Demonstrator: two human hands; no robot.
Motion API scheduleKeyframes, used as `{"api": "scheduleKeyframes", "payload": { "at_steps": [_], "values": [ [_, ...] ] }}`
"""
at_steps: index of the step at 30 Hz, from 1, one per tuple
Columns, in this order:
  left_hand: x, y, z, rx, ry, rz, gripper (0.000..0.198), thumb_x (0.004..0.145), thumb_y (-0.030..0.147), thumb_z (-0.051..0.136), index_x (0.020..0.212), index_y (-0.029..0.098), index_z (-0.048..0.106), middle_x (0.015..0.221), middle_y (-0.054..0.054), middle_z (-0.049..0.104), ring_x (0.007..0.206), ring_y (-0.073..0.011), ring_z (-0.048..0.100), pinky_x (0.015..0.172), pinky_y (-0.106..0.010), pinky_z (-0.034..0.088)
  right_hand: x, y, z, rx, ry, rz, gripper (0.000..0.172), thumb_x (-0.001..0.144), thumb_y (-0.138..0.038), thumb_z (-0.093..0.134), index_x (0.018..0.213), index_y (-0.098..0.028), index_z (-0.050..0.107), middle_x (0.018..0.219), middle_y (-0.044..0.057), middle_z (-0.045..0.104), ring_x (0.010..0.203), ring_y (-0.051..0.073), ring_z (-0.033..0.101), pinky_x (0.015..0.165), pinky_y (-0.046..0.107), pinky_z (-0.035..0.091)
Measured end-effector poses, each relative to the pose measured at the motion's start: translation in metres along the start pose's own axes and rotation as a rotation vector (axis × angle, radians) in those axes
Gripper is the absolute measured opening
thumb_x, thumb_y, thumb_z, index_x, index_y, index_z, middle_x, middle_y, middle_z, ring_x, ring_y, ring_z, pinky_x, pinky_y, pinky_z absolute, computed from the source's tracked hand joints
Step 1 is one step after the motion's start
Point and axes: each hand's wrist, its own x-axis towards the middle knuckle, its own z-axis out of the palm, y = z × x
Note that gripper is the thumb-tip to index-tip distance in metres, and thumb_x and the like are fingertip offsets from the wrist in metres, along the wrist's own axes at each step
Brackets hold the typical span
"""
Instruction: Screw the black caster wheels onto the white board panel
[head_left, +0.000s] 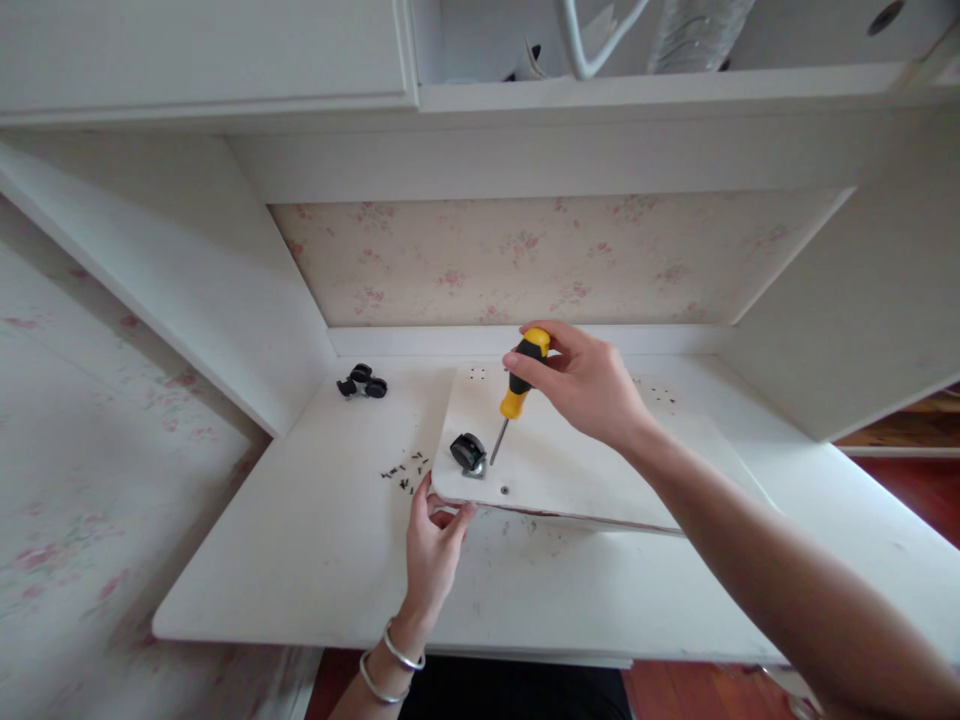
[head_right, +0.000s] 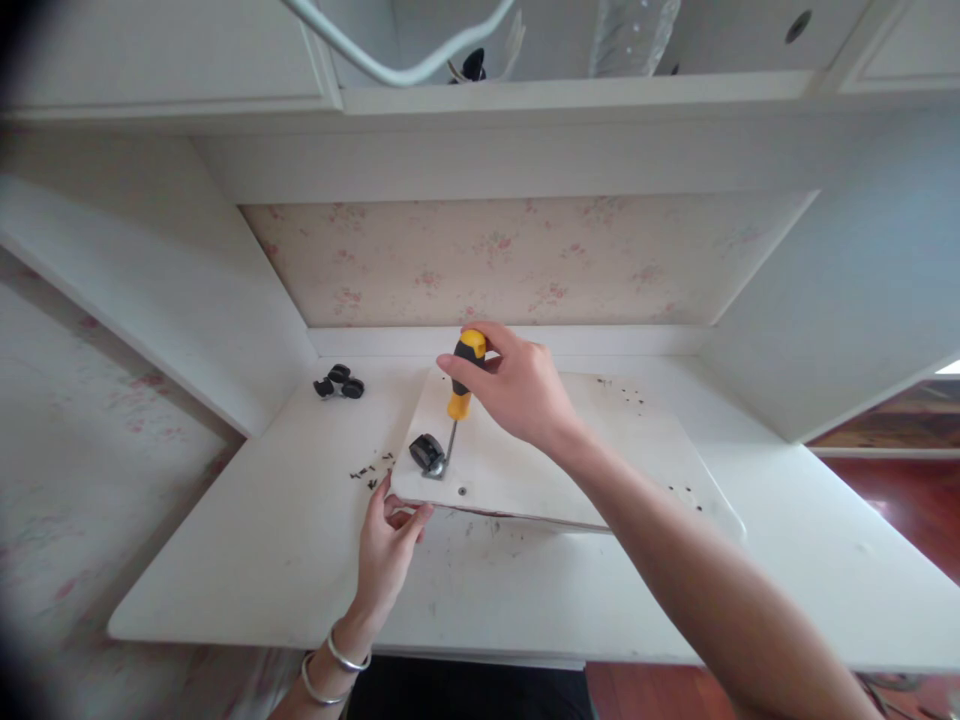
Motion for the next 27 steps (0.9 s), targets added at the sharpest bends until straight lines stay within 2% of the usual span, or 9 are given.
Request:
{"api": "scheduleKeyframes", "payload": {
  "at_steps": [4,6,9,12,15,18,23,27],
  "values": [
    [0.000,-0.002,-0.001,0.002,0.000,0.001,0.082,0.078,0.047,0.077,0.145,0.020,0.040,0.091,-0.002,0.065,0.058,-0.0102,0.057,0.051,-0.023,0.048,-0.008,-0.017,-0.004,0.086,0.138,-0.075,0.033,0.084,-0.045,0.070,0.109,-0.024,0.064,0.094,0.000,0.070,0.079,0.017,0.069,0.068,0.031,0.057],
    [-0.001,-0.002,0.000,0.004,0.004,0.003,0.081,0.077,0.047,0.077,0.144,0.020,0.041,0.093,-0.003,0.065,0.059,-0.0102,0.058,0.052,-0.023,0.048,-0.016,-0.028,-0.002,0.170,0.140,-0.135,0.033,0.085,-0.044,0.070,0.111,-0.024,0.062,0.097,0.000,0.070,0.081,0.016,0.069,0.070,0.029,0.058],
    [-0.001,-0.003,-0.001,0.007,-0.004,0.007,0.080,0.078,0.047,0.076,0.145,0.021,0.040,0.096,-0.003,0.066,0.060,-0.0106,0.058,0.051,-0.023,0.048,-0.027,-0.043,0.008,0.197,-0.021,-0.227,0.035,0.087,-0.043,0.069,0.115,-0.025,0.059,0.101,0.000,0.071,0.081,0.014,0.069,0.071,0.028,0.058],
    [0.000,-0.002,-0.002,0.028,-0.008,0.006,0.082,0.078,0.047,0.076,0.145,0.020,0.037,0.094,-0.003,0.066,0.060,-0.0111,0.059,0.051,-0.023,0.048,-0.032,-0.049,0.024,0.042,-0.189,-0.350,0.035,0.090,-0.040,0.066,0.119,-0.023,0.057,0.106,0.002,0.071,0.083,0.015,0.069,0.072,0.028,0.057],
    [0.000,-0.002,-0.005,0.049,-0.021,0.013,0.081,0.079,0.048,0.075,0.144,0.019,0.037,0.090,-0.002,0.066,0.059,-0.0116,0.059,0.051,-0.023,0.047,-0.029,-0.046,0.038,-0.149,-0.259,-0.449,0.033,0.093,-0.038,0.061,0.122,-0.020,0.057,0.111,0.004,0.071,0.089,0.017,0.068,0.072,0.030,0.055],
    [0.000,-0.003,-0.011,0.044,-0.072,0.028,0.077,0.081,0.049,0.071,0.144,0.021,0.038,0.090,-0.002,0.067,0.057,-0.0114,0.059,0.049,-0.023,0.046,-0.027,-0.042,0.044,-0.266,-0.254,-0.463,0.034,0.095,-0.039,0.058,0.123,-0.019,0.057,0.108,0.004,0.071,0.082,0.017,0.067,0.067,0.029,0.053],
    [0.002,-0.007,-0.031,0.132,-0.119,0.065,0.057,0.089,0.048,0.062,0.137,0.021,0.046,0.094,-0.004,0.068,0.056,-0.0112,0.059,0.050,-0.024,0.047,-0.028,-0.043,0.046,-0.386,-0.174,-0.501,0.031,0.096,-0.038,0.057,0.121,-0.019,0.057,0.104,0.004,0.072,0.075,0.016,0.067,0.063,0.029,0.050],
    [0.020,-0.012,-0.066,0.430,-0.084,0.221,0.030,0.094,0.043,0.055,0.111,0.021,0.064,0.094,-0.005,0.070,0.064,-0.0141,0.063,0.062,-0.027,0.052,-0.034,-0.045,0.050,-0.356,-0.095,-0.503,0.031,0.095,-0.040,0.059,0.119,-0.021,0.057,0.106,0.005,0.072,0.073,0.015,0.067,0.056,0.027,0.051]
  ]
}}
